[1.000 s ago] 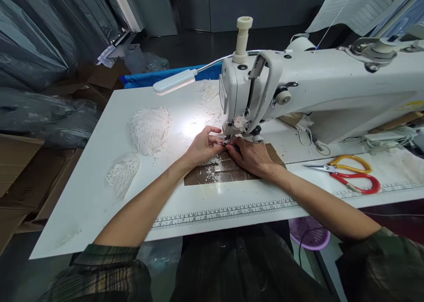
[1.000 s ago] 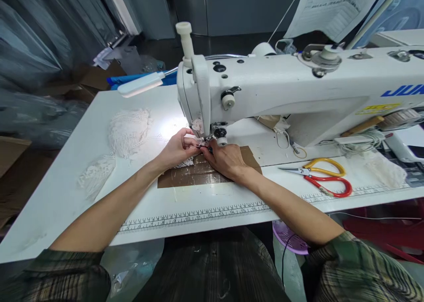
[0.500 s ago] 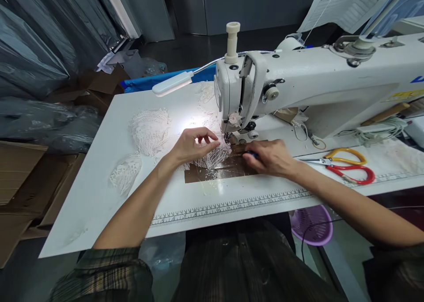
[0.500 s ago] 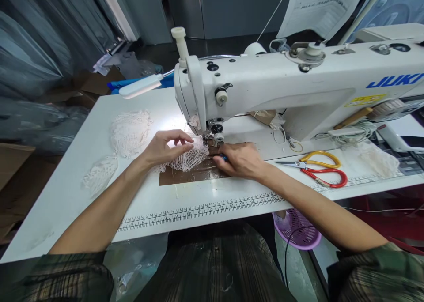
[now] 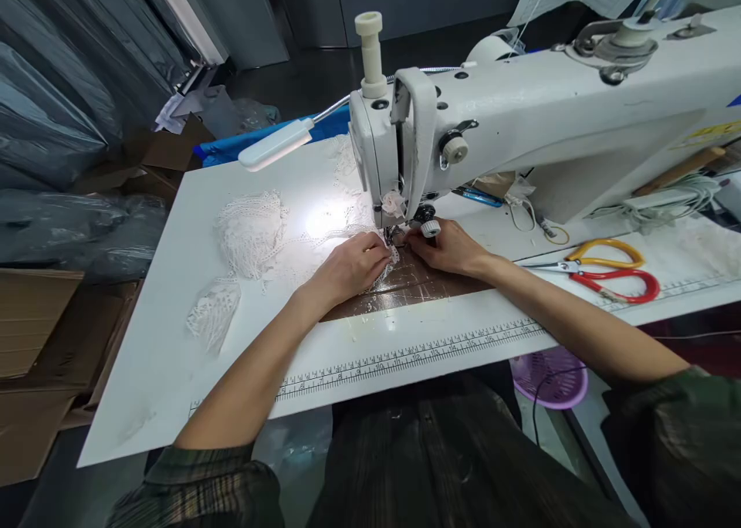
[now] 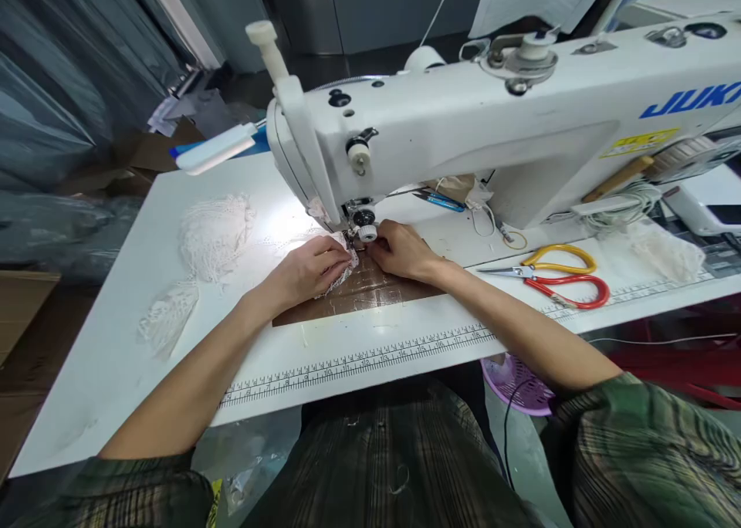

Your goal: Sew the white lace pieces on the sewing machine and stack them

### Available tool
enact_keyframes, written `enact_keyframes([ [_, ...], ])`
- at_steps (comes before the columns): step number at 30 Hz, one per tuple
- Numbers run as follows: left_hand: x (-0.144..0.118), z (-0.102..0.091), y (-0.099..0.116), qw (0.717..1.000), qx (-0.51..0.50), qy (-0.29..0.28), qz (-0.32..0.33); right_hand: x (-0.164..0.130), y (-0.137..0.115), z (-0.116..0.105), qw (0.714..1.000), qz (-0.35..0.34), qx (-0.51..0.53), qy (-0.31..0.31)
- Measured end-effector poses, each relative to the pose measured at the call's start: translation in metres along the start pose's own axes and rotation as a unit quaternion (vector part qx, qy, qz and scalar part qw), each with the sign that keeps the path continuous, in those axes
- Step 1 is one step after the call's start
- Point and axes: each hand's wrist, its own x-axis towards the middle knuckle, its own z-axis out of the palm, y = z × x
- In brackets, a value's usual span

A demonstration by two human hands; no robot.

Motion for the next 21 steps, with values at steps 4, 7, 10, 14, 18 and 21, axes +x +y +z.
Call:
enact_keyframes([
  [4, -0.001, -0.007, -0.004, 1.0, -0.026, 0.012, 0.013, -0.009, 0.006, 0.007, 0.999, -0.03, -0.004, 0.021],
  [7, 0.001, -0.012, -0.002, 0.996, -0.001, 0.081, -0.029, -0.015, 0.005, 0.007, 0.994, -0.096, -0.05, -0.007],
  [10, 0.009, -0.011, -0.003, 0.99, 0.098, 0.057, -0.082, -0.017, 0.001, 0.008, 0.979, -0.147, -0.135, -0.045],
  [14, 0.023, -0.01, -0.017, 0.98, 0.172, -0.097, -0.033, -0.017, -0.001, 0.014, 0.972, -0.148, -0.173, -0.056],
  [18, 0.023, -0.015, -0.028, 0.986, 0.132, -0.101, 0.0, -0.02, -0.001, 0.018, 0.973, -0.137, -0.18, -0.045],
  [21, 0.014, -0.02, -0.024, 0.982, 0.177, -0.049, -0.05, -0.02, -0.002, 0.015, 0.977, -0.137, -0.156, -0.043],
])
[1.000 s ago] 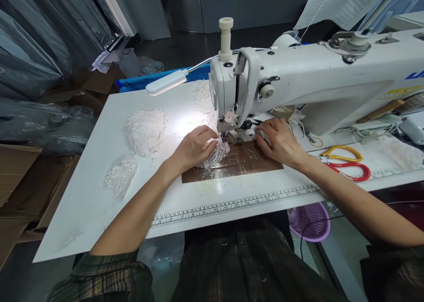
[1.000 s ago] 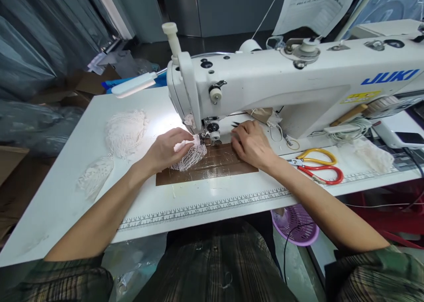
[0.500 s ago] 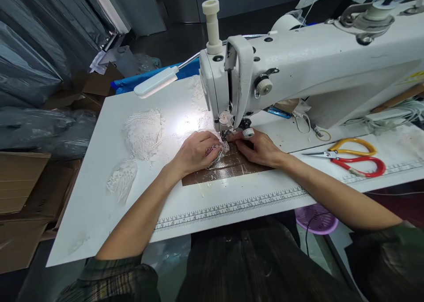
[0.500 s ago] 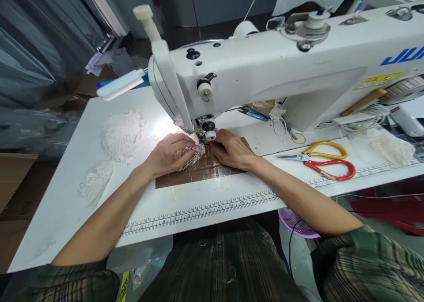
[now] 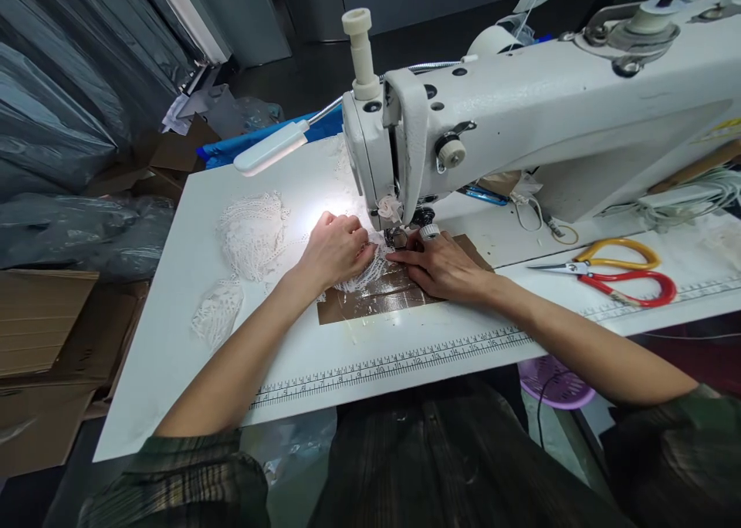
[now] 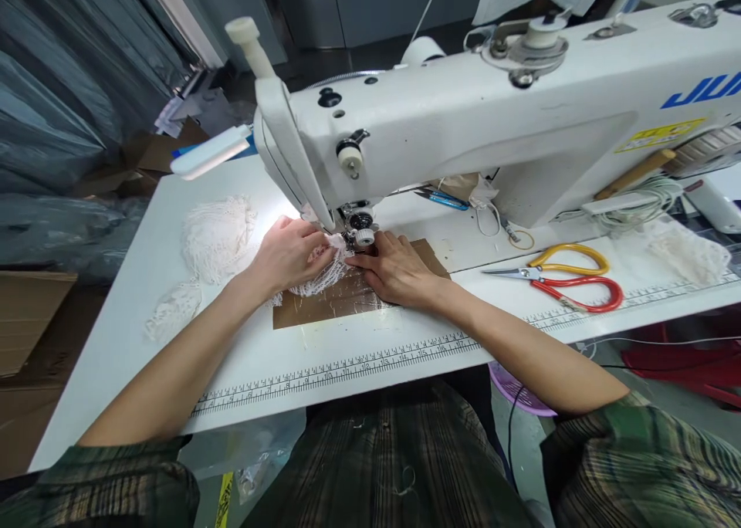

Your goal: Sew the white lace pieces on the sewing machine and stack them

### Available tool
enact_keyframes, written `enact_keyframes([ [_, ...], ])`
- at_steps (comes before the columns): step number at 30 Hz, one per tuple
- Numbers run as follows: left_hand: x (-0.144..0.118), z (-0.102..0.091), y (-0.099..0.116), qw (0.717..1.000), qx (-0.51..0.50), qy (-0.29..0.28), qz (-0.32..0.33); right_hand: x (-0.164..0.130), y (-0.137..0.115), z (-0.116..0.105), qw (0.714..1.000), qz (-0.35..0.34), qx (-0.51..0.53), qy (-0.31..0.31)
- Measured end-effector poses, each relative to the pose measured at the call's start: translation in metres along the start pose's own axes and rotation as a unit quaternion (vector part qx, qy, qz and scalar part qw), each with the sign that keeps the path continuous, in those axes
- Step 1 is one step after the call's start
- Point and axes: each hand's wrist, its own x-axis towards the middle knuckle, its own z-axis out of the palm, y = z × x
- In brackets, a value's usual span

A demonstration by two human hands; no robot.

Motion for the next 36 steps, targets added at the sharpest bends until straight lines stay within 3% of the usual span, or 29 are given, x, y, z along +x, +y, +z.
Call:
enact_keyframes([
  [3, -0.009, -0.008, 0.006, 0.997, -0.005, 0.061, -0.048, 0.001, 0.001, -0.007, 0.996, 0.03, 0.082, 0.015],
  [5, -0.012, -0.011, 0.012, 0.995, -0.057, 0.073, -0.036, 0.002, 0.002, -0.01, 0.986, 0.066, 0.148, 0.032],
  [9, -0.013, -0.012, 0.027, 0.993, -0.117, 0.024, 0.002, 0.002, 0.006, -0.011, 0.968, 0.11, 0.218, 0.061],
  [13, -0.011, -0.003, 0.033, 0.998, -0.056, -0.015, -0.019, 0.001, 0.008, -0.009, 0.964, 0.106, 0.235, 0.069],
  [17, -0.008, 0.006, 0.024, 0.999, -0.014, -0.039, 0.017, 0.0, 0.005, -0.009, 0.981, 0.077, 0.172, 0.055],
  [23, -0.01, 0.007, 0.019, 0.997, 0.018, 0.002, 0.07, 0.0, 0.004, -0.003, 1.0, -0.007, 0.01, 0.007],
  [27, -0.009, 0.006, 0.02, 0.995, 0.047, -0.017, 0.086, 0.0, 0.007, 0.001, 1.0, -0.008, 0.01, 0.006],
  [31, -0.004, 0.005, 0.018, 0.995, 0.068, -0.04, 0.06, 0.0, 0.006, 0.002, 1.0, -0.012, 0.027, 0.011],
  [36, -0.004, 0.005, 0.013, 0.997, -0.019, -0.055, 0.047, -0.001, 0.004, 0.0, 0.999, -0.008, 0.033, 0.014],
])
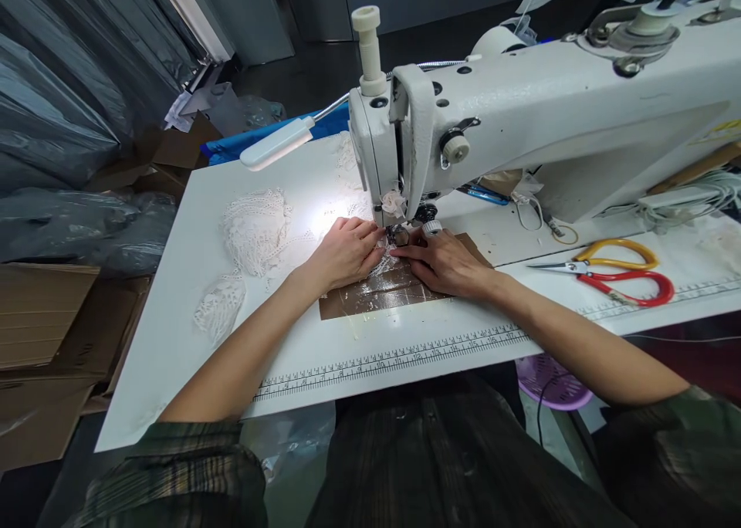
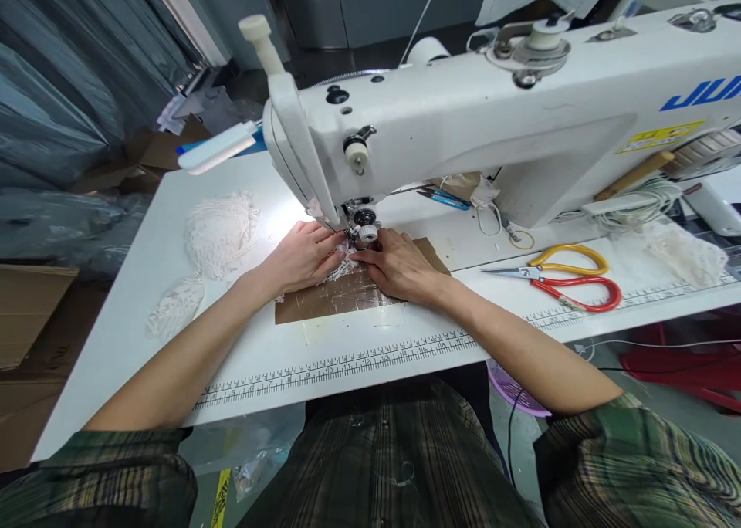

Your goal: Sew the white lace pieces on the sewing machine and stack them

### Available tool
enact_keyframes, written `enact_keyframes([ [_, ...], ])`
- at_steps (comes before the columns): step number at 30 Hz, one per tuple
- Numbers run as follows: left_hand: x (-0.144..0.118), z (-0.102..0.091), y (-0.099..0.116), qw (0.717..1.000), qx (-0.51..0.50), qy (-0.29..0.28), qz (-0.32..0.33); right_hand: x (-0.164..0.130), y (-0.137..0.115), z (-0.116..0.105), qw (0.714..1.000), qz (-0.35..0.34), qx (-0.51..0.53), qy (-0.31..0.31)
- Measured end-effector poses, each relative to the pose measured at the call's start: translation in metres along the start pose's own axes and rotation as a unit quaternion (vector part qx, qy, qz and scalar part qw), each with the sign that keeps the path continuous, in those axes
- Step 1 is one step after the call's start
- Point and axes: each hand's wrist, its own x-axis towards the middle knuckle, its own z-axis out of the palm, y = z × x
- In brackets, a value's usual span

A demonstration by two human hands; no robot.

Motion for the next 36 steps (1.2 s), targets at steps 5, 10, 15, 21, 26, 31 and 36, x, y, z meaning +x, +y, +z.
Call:
enact_keyframes([
  [5, -0.011, -0.001, 0.0, 0.997, -0.041, 0.045, -0.046, 0.0, 0.007, -0.008, 0.992, 0.042, 0.114, 0.021],
  [10, -0.013, 0.001, -0.003, 0.988, -0.115, 0.106, -0.01, 0.002, 0.011, -0.013, 0.971, 0.123, 0.188, 0.075],
  [15, -0.006, 0.003, -0.003, 0.974, -0.206, 0.077, 0.055, 0.002, 0.008, -0.009, 0.967, 0.127, 0.206, 0.078],
  [21, -0.003, 0.005, -0.002, 0.968, -0.232, 0.084, 0.043, 0.002, 0.009, -0.008, 0.97, 0.121, 0.203, 0.063],
  [26, -0.002, 0.013, 0.003, 0.962, -0.226, 0.152, 0.012, 0.002, 0.009, -0.008, 0.969, 0.117, 0.21, 0.064],
  [31, -0.002, 0.019, 0.005, 0.963, -0.165, 0.212, 0.031, 0.0, 0.006, -0.008, 0.975, 0.087, 0.191, 0.067],
  [36, -0.004, 0.021, 0.003, 0.969, -0.143, 0.195, 0.059, 0.0, 0.002, -0.008, 0.996, 0.038, 0.071, 0.024],
])
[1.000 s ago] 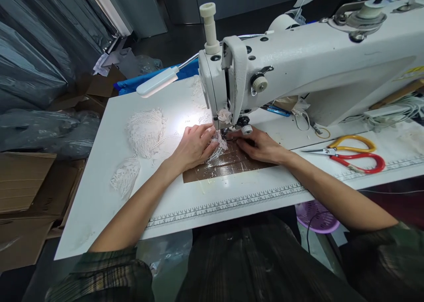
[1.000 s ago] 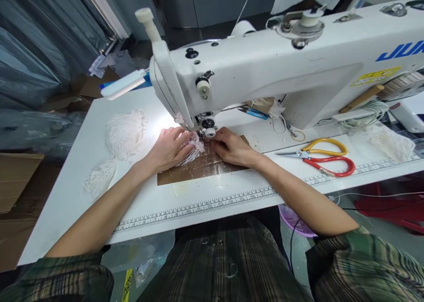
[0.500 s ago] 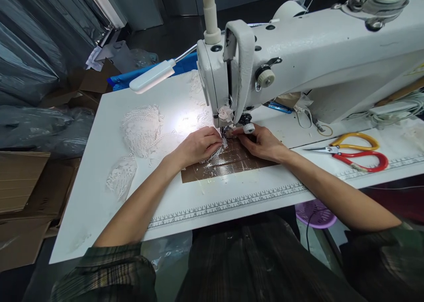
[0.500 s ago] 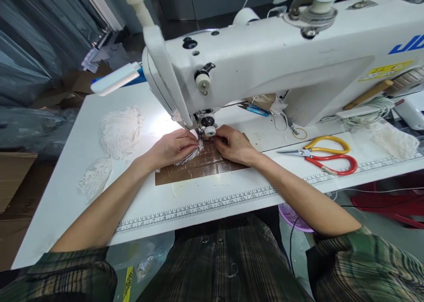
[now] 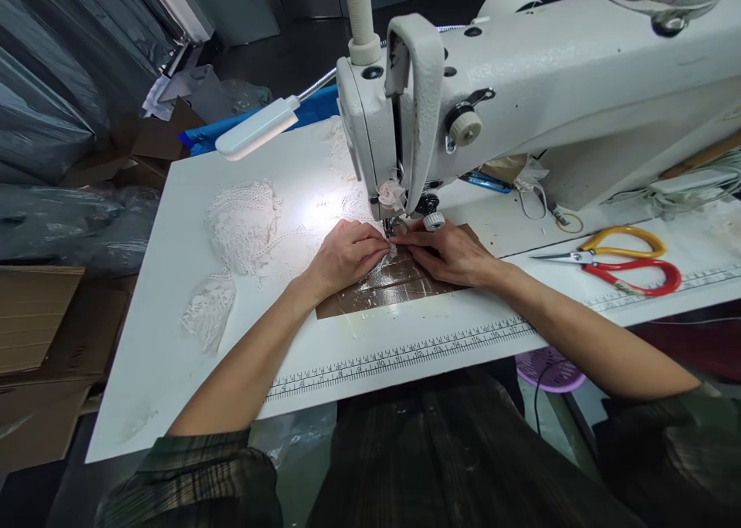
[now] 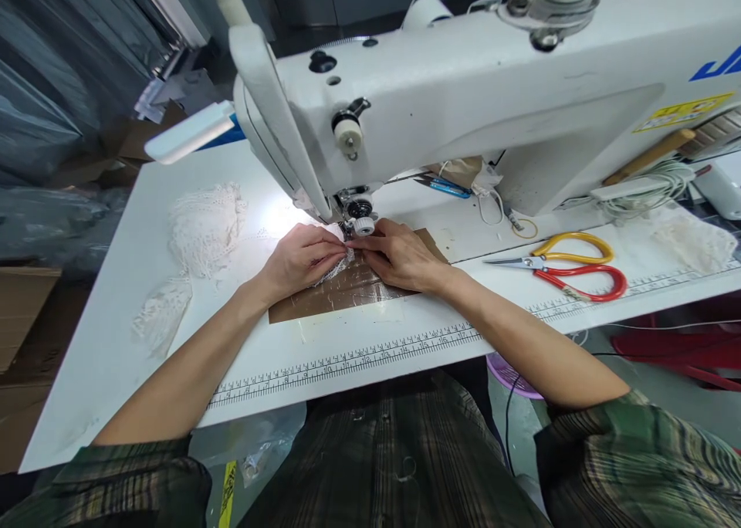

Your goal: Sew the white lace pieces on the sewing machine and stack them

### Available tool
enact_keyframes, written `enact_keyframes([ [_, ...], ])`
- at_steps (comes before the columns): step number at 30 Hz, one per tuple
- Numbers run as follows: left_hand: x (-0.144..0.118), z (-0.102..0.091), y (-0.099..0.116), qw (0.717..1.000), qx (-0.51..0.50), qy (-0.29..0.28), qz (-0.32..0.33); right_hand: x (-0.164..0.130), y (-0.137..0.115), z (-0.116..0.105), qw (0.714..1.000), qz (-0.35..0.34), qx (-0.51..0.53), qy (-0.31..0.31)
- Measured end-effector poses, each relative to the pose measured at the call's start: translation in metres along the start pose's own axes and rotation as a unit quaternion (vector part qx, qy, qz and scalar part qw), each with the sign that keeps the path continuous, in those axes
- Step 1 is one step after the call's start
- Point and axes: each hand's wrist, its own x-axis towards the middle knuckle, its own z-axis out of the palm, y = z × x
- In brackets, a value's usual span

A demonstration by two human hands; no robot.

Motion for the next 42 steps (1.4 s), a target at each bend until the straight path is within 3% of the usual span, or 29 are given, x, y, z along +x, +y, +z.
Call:
enact_keyframes([
  [7, -0.002, -0.001, 0.001, 1.0, 0.015, 0.003, 0.006, 0.002, 0.004, 0.007, 0.994, -0.041, -0.094, -0.034],
  [15, 0.0, -0.007, 0.001, 0.999, 0.017, -0.042, 0.019, 0.002, -0.006, 0.007, 0.977, -0.039, -0.202, -0.047],
  [22, 0.0, -0.009, 0.005, 0.997, 0.038, -0.059, 0.043, -0.001, -0.001, 0.008, 0.99, -0.046, -0.13, -0.021],
  [29, -0.002, -0.009, 0.005, 0.998, 0.02, -0.041, 0.042, -0.002, 0.002, 0.0, 0.998, 0.048, 0.034, 0.02],
  [32, -0.002, -0.01, 0.005, 0.998, 0.01, -0.049, 0.037, -0.002, 0.001, 0.0, 0.999, 0.037, 0.022, 0.028],
  [38, -0.001, -0.01, 0.007, 0.998, 0.026, -0.049, 0.041, -0.004, 0.002, 0.006, 0.996, -0.055, -0.066, -0.002],
  [42, -0.001, -0.011, 0.009, 0.998, 0.028, -0.054, 0.031, -0.004, 0.0, 0.008, 0.993, -0.066, -0.101, -0.018],
])
